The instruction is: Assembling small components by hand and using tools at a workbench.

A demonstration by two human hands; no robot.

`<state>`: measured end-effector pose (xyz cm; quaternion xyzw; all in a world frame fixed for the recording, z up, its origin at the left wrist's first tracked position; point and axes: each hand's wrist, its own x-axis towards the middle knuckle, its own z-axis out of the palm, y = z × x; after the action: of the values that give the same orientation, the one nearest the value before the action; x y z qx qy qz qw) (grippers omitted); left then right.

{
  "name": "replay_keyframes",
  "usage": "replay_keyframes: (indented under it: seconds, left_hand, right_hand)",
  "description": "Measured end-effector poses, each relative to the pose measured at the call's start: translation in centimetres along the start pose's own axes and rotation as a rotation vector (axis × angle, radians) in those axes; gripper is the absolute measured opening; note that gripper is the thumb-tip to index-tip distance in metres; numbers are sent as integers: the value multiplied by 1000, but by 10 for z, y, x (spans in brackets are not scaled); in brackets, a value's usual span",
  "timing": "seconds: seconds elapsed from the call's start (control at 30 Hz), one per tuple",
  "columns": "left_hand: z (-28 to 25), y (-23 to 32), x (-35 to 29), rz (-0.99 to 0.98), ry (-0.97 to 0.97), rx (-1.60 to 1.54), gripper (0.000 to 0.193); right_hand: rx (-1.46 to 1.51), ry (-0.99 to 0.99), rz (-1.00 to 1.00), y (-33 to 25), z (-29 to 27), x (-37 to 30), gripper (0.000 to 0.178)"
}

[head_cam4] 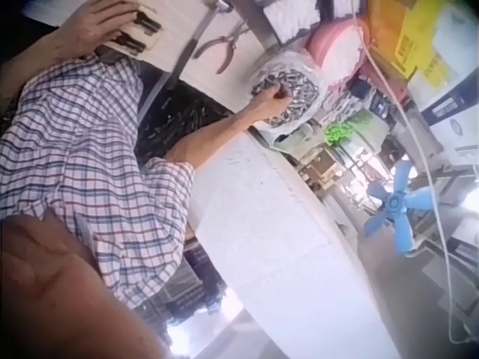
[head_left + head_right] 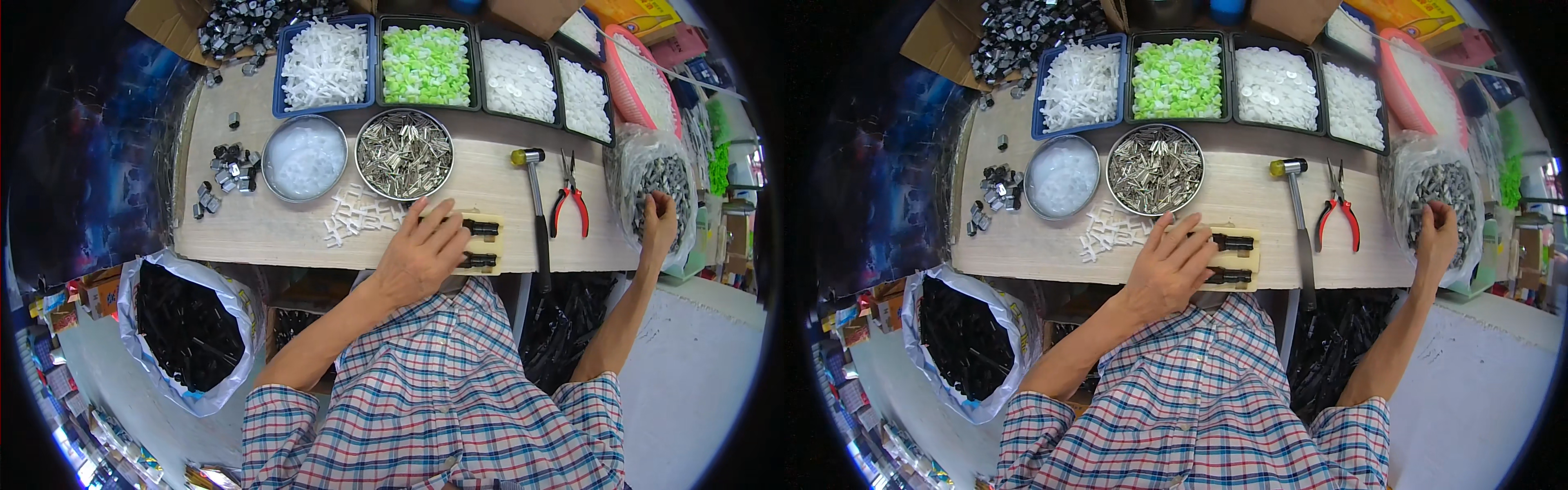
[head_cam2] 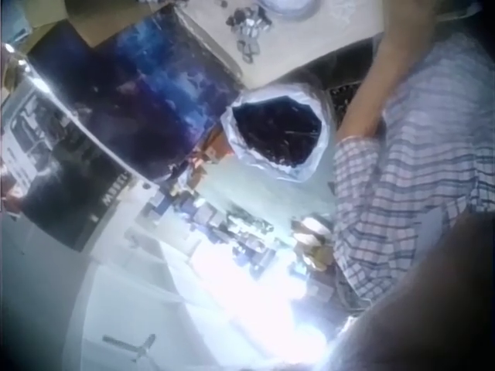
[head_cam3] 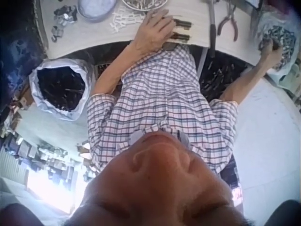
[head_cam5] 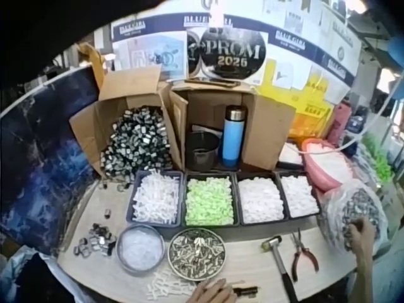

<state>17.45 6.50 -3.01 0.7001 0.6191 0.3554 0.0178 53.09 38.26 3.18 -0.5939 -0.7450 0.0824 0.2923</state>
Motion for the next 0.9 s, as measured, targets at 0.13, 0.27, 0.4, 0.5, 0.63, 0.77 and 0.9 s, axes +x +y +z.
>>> replay_keyframes:
  seconds: [0.13,0.27,0.4,0.5,0.63,0.77,0.9]
  left_hand:
    - [-4,-29,2,-177,303,100,30]
    - [-24,-52,38,-351,287,223,25]
    - [-16,-75,47,-340,167,361,12]
    - [-15,-82,45,-337,141,384,7]
    - [-14,-85,43,-337,140,353,7]
    - [-18,-82,49,-317,194,316,14]
    - [-18,-77,52,-268,241,257,15]
  right_hand:
    - [145,76,11,3,-2,2,26]
    - [152,237,-37,3,-2,0,28]
    - [289,304,-48,-21,-5,-12,27]
    - [463,48,-118,-77,-13,-41,25]
    - [535,-235,-656,-215,-47,-95,26]
    - [517,-398,-1076,-294,-90,-107,31]
    - [605,-400,-1087,-358,-75,-105,33]
